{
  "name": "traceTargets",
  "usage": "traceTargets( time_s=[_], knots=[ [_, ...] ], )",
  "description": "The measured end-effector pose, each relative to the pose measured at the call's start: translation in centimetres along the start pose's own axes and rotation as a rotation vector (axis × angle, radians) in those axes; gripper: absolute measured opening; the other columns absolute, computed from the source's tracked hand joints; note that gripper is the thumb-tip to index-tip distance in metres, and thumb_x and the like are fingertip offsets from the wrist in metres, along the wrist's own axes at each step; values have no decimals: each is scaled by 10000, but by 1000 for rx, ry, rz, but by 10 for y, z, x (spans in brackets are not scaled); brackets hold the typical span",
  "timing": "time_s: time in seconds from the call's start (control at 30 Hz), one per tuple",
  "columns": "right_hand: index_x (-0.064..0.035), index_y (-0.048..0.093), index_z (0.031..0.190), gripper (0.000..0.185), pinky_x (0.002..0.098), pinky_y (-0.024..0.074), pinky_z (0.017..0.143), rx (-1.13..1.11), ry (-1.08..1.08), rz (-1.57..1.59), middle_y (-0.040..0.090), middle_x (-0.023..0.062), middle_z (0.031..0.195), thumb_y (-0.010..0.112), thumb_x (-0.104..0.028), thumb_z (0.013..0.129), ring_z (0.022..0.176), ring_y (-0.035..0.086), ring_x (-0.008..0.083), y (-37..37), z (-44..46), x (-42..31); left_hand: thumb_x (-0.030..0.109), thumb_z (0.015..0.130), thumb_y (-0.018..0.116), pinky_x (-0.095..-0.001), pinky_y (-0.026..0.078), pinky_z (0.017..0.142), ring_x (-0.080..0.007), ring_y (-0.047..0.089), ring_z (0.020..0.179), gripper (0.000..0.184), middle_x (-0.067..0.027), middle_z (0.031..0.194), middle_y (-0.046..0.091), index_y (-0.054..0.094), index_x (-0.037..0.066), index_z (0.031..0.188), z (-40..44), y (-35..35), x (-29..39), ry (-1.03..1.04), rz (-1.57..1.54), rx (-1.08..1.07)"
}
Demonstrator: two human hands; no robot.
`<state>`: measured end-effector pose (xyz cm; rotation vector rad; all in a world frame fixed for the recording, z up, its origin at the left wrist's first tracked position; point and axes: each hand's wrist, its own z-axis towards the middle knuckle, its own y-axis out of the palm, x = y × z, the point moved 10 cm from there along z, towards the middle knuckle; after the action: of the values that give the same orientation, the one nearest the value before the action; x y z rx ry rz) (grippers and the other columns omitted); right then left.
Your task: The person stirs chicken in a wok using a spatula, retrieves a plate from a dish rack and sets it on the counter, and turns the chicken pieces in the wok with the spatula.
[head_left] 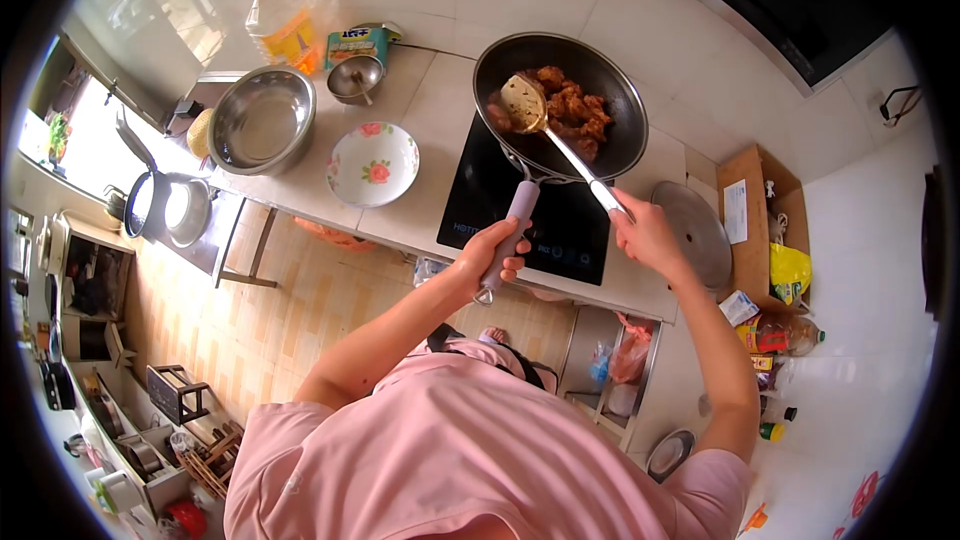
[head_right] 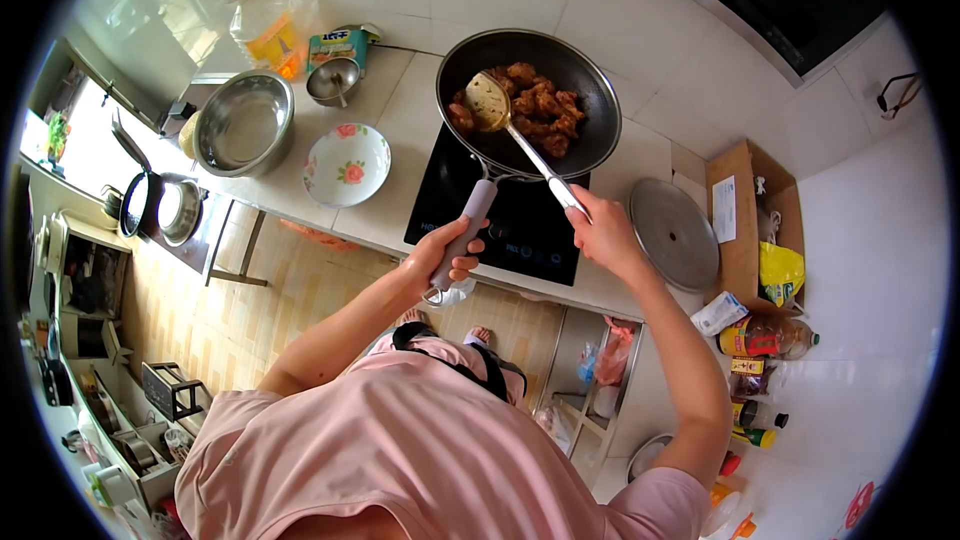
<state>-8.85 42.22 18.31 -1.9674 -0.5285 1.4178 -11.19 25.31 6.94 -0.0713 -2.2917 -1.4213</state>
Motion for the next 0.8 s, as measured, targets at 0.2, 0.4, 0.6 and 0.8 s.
traceTargets(
  time_s=[0.2,0.4,0.6,0.8],
  knots=[
    [-67,532,1088,260,186,274,353,-407,433,811,501,14,586,456,-261,933,396,362,28,17,-23,46,346,933,446,-188,295,410,-68,353,505,363,-20,766,434,387,93,1185,2,-1,-2,-2,-7,-13],
    [-62,516,1212,338,281,383,383,-83,196,-31,555,89,605,502,-192,900,405,481,142,-38,-23,29,366,930,454,-191,272,412,-58,336,502,380,-12,769,429,391,100,1194,1,-2,-2,-2,5,-3],
    [-84,524,1206,356,467,467,586,253,-108,-761,590,212,651,532,-185,865,612,586,380,-64,-21,-6,368,930,454,-188,271,413,-56,334,503,385,-10,763,421,390,96,1195,0,-2,0,-3,12,5],
    [-96,519,1214,372,462,476,578,323,-105,-868,597,196,645,546,-198,857,603,593,382,-63,-15,1,367,933,447,-186,270,407,-56,335,503,376,-11,761,419,392,98,1190,0,-3,0,-8,1,-6]
  ],
)
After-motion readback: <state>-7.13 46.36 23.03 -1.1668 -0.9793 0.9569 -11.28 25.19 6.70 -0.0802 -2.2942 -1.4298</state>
